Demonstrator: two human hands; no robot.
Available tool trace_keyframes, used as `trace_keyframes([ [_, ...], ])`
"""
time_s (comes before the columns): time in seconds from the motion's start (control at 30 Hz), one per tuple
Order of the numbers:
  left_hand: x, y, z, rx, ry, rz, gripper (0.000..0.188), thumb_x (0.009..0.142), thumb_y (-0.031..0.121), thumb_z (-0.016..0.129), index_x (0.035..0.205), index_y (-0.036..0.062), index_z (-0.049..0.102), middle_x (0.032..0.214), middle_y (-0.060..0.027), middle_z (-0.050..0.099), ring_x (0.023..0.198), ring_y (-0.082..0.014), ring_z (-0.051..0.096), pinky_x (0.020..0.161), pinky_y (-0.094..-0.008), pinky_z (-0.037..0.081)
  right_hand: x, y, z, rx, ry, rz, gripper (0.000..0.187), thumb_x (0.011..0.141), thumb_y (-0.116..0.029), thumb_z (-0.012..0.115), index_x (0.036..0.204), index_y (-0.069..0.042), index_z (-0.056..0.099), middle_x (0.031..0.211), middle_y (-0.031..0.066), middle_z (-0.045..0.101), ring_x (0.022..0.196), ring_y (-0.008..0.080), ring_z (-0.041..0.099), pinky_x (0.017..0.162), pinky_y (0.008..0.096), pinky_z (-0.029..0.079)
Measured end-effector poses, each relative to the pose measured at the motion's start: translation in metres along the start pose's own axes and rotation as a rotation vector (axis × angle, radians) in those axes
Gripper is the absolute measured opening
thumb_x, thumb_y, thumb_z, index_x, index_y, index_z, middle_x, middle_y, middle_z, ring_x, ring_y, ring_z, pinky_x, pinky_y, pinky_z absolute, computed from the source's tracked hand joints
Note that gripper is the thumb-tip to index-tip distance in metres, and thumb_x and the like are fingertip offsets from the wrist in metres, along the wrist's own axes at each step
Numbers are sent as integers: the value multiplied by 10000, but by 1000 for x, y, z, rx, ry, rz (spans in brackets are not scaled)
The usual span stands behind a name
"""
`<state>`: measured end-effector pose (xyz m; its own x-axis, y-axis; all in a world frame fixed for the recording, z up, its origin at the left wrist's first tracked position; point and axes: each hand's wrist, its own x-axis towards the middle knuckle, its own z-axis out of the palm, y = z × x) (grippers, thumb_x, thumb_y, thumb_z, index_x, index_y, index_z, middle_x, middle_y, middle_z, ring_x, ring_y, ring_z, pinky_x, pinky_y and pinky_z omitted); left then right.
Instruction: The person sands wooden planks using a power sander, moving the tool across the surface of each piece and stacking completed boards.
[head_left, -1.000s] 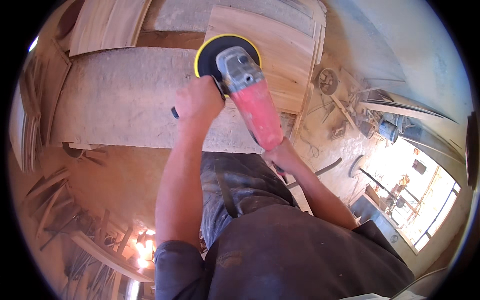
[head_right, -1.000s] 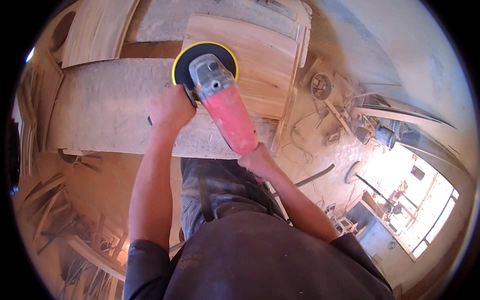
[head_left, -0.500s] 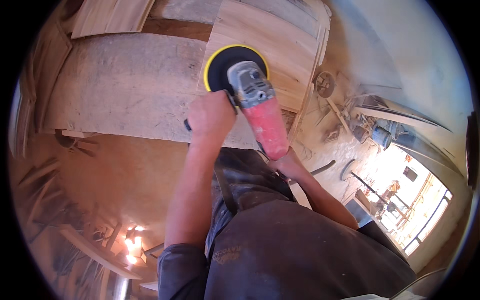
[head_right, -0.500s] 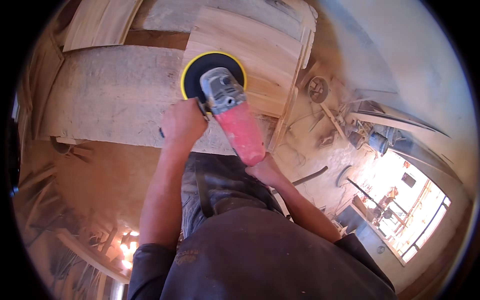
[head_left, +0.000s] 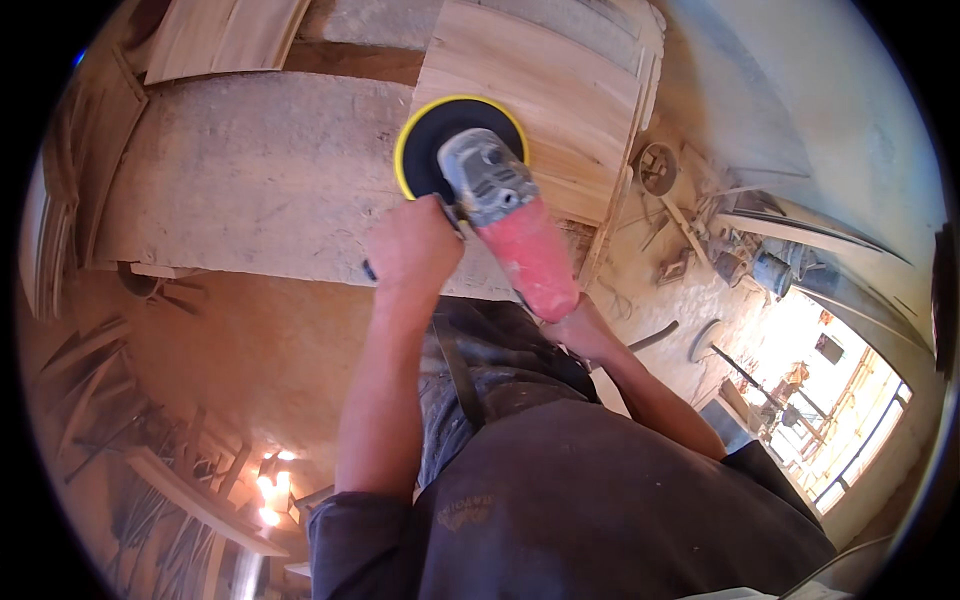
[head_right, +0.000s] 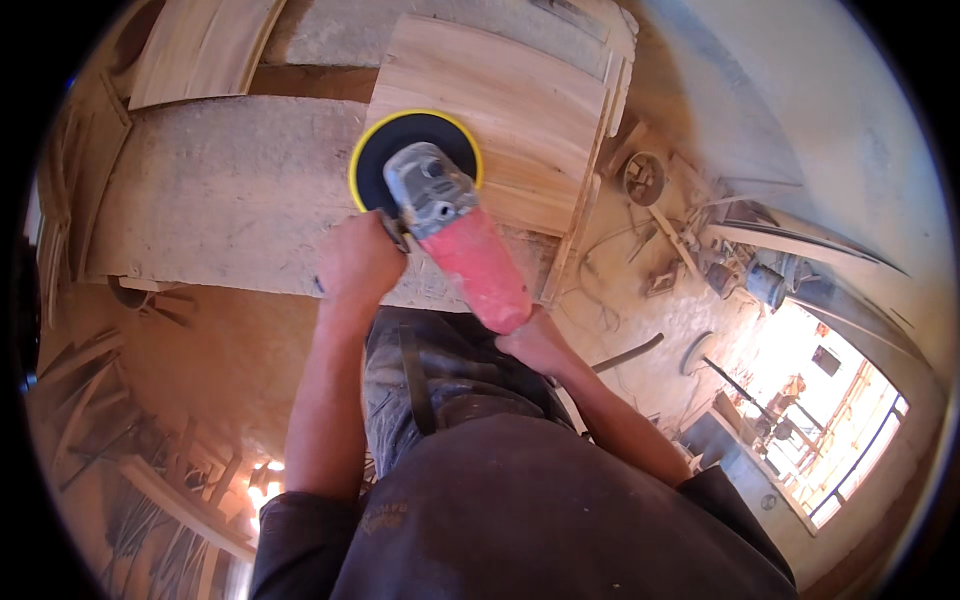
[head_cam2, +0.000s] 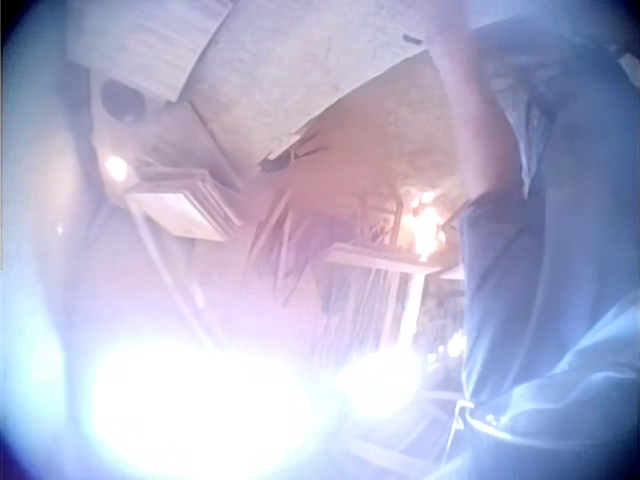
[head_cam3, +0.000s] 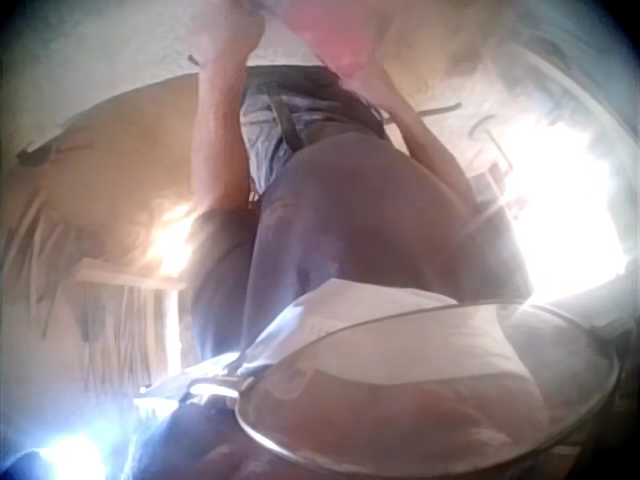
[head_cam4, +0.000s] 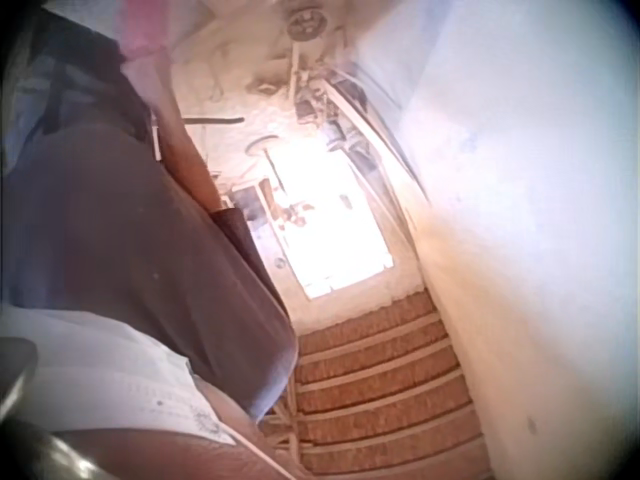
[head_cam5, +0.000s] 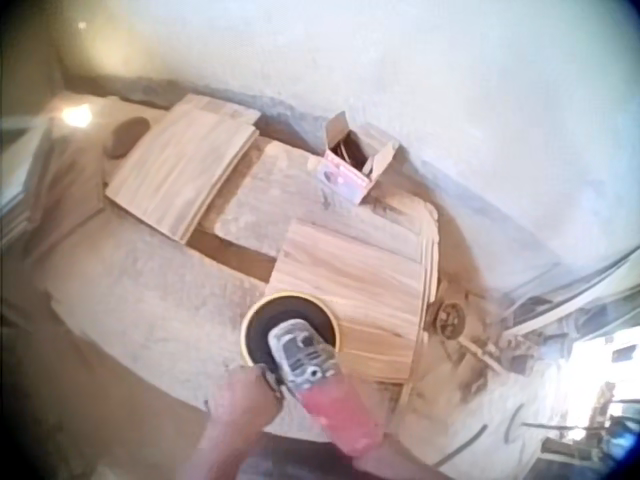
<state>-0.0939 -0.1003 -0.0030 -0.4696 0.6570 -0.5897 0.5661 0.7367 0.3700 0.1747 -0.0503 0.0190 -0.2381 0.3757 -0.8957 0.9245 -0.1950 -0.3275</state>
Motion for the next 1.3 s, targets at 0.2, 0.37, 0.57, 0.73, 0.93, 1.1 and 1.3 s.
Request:
trace_keyframes([
  [0.2,-9,-5,-6,129,35,29,158,800,155,631,858,81,758,917,-161,747,892,-368,728,763,-462,575,2,29,20,20,93,-154,334,718,-160,714,983,33,648,790,106,657,724,170,649,666,363,533],
  [0.37,-15,4,0,43,-44,32,187,821,156,620,927,81,755,923,-187,739,898,-384,719,789,-478,570,-10,24,9,-61,30,-61,398,726,-157,704,1069,39,655,926,188,700,913,274,682,823,391,537],
  [0.57,-10,-13,-5,74,-28,-50,198,793,216,680,907,68,746,931,-206,733,900,-407,707,795,-499,562,-2,3,19,-9,4,-103,415,736,-152,685,1110,26,671,1052,257,709,1027,388,685,883,416,530],
  [0.73,-18,22,16,218,-52,20,213,802,256,692,903,79,754,895,-204,736,884,-410,712,800,-505,562,-25,34,21,240,106,-33,412,717,-162,707,1078,33,675,1020,243,716,998,350,701,860,398,535],
  [0.93,-32,68,46,246,-187,89,201,805,246,688,902,82,752,925,-209,739,912,-402,715,811,-492,563,-41,95,17,190,143,21,380,694,-175,727,1014,28,696,969,208,730,939,328,716,835,397,545],
  [1.1,-35,105,64,305,-297,201,193,819,210,649,919,88,760,950,-186,747,921,-374,726,811,-469,574,-57,132,19,291,163,137,410,675,-189,743,1017,35,704,932,215,735,923,336,724,832,416,546],
  [1.3,-35,145,90,303,-359,340,207,840,180,619,960,91,763,975,-174,746,948,-359,725,824,-458,574,-71,166,19,441,223,268,414,667,-211,777,983,41,691,858,119,703,808,189,670,748,373,541],
])
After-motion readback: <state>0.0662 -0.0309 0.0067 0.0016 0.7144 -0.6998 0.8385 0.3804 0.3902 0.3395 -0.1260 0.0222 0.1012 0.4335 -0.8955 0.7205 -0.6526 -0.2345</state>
